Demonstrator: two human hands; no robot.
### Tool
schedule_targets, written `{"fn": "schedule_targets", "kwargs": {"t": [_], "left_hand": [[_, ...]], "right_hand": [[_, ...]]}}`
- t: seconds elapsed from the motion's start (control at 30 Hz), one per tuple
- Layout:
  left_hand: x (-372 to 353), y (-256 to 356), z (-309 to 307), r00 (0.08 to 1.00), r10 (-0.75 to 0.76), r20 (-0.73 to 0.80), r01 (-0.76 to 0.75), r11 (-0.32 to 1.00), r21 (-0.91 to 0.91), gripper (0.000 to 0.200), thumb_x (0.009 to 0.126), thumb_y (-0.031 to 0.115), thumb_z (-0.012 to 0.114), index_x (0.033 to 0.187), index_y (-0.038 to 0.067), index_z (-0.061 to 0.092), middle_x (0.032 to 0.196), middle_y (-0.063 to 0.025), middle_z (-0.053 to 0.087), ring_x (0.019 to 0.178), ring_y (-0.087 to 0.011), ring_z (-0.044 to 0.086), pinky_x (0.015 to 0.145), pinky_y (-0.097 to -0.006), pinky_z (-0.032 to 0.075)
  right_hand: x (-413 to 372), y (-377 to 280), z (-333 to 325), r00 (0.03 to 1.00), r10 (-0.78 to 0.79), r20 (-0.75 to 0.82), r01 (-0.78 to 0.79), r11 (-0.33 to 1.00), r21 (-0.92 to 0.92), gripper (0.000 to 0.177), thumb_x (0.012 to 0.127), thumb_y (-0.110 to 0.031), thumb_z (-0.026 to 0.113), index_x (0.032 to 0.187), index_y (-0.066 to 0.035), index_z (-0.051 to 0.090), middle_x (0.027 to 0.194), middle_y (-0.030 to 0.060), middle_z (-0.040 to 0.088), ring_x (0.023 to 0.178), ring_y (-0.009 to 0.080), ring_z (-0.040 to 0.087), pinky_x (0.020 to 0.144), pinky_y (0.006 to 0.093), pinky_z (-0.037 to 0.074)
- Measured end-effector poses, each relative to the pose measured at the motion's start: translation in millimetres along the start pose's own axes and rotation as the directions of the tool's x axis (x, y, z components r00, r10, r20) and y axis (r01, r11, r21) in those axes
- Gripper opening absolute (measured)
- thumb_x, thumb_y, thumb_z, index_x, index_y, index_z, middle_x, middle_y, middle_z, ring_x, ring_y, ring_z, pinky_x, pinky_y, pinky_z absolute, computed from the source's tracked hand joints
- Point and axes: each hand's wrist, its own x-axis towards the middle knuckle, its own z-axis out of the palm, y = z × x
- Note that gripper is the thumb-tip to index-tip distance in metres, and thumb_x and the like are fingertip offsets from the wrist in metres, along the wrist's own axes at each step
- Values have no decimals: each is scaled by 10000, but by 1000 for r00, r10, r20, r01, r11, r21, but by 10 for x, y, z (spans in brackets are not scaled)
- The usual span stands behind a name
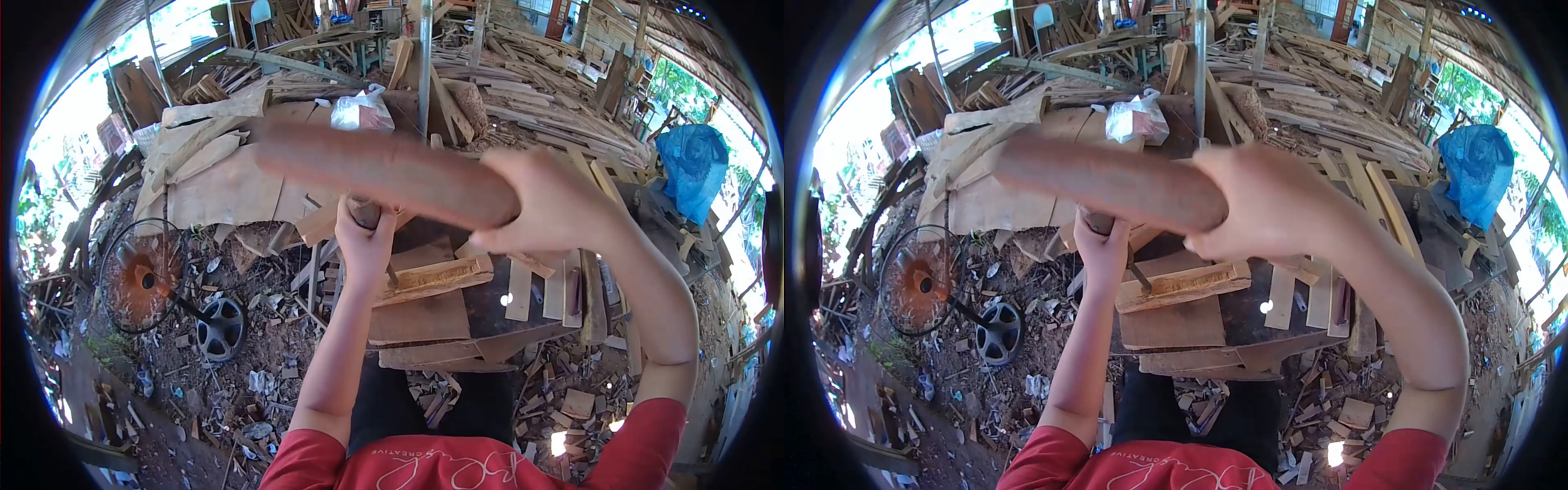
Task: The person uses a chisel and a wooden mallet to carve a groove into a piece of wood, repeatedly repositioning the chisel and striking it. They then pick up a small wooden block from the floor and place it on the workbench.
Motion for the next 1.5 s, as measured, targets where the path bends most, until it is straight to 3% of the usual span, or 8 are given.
{"fn": "schedule_targets", "kwargs": {"t": [0.13,0.27,0.53,0.8,0.93,1.07,1.13,1.5], "left_hand": [[-30,29,6,985,-167,36,165,985,43,219,769,84,636,940,5,524,784,-29,568,721,-99,532,681,-234,426],[-35,43,53,998,-68,16,66,995,75,209,768,107,634,898,-4,513,763,-60,584,688,-94,511,648,-240,433],[-8,36,28,990,-142,2,142,987,79,189,781,105,630,883,3,508,749,-46,569,669,-80,514,624,-229,425],[-69,-147,42,984,22,176,-52,984,169,215,759,111,637,879,-15,512,751,-113,596,676,-168,558,647,-289,449],[-55,38,134,997,-82,-7,83,993,80,220,754,113,638,878,-18,511,749,-116,599,664,-172,563,641,-286,450],[-73,97,140,998,-60,2,59,990,124,232,753,114,640,890,-21,510,757,-114,600,679,-168,565,656,-281,449],[-92,98,131,999,-36,-2,36,992,122,236,754,113,640,896,-22,509,762,-113,600,689,-164,565,663,-280,449],[-79,0,0,997,-66,-42,67,997,25,172,806,118,628,868,24,499,720,0,532,626,-54,473,568,-202,387]], "right_hand": [[91,0,128,732,-100,-674,337,913,230,596,630,-314,711,1029,64,480,760,139,598,741,200,606,670,327,477],[100,-33,237,999,22,46,-32,974,225,570,646,-297,704,1030,63,487,827,182,598,787,213,606,701,322,477],[115,86,22,810,19,-586,246,896,369,591,653,-328,703,1037,64,485,825,144,606,801,246,600,721,358,472],[38,45,-106,993,36,110,-20,990,-138,588,601,-360,726,1001,13,512,842,212,596,783,297,606,704,366,467],[0,213,-78,760,-169,-628,268,961,66,566,614,-341,722,1011,-1,506,803,126,604,760,254,613,672,388,478],[-93,135,-8,967,102,-234,-8,929,370,691,623,-384,720,1116,31,471,926,157,593,858,263,601,754,385,478],[0,167,195,979,150,138,-135,985,-112,718,630,-365,701,1160,44,443,973,221,581,927,307,582,818,383,455],[0,713,829,943,275,-186,-206,925,319,676,657,-419,711,1076,67,499,968,222,596,910,274,597,803,364,452]]}}
